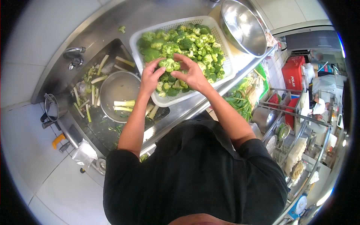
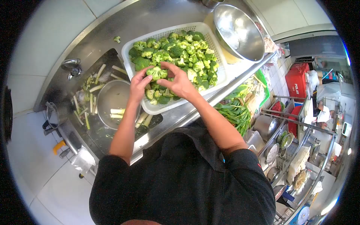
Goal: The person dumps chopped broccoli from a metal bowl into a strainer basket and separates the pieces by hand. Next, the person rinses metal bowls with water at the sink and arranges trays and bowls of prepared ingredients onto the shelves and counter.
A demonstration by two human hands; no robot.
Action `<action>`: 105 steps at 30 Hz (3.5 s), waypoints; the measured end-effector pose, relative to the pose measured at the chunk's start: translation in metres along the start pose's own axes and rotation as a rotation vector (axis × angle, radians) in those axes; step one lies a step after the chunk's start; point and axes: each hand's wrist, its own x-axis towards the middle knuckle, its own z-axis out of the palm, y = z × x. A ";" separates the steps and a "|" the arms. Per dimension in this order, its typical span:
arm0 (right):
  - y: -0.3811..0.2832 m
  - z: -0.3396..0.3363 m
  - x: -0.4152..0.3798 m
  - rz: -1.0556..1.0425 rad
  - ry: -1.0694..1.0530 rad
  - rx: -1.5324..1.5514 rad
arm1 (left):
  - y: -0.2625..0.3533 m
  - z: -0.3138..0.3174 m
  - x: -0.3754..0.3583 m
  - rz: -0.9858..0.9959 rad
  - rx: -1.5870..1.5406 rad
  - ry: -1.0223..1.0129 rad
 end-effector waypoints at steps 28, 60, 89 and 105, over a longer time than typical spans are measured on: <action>0.035 0.007 -0.025 0.186 -0.102 0.343 | -0.009 0.005 -0.028 -0.191 -0.301 -0.122; 0.067 -0.087 0.068 -0.391 0.022 -0.934 | -0.081 -0.193 0.212 -0.151 0.421 0.319; 0.097 -0.167 -0.181 -0.405 0.614 -0.304 | -0.032 0.177 0.080 0.367 1.727 -0.130; 0.370 -0.241 -0.654 0.815 1.517 0.669 | 0.021 0.229 -0.006 0.237 1.589 -0.108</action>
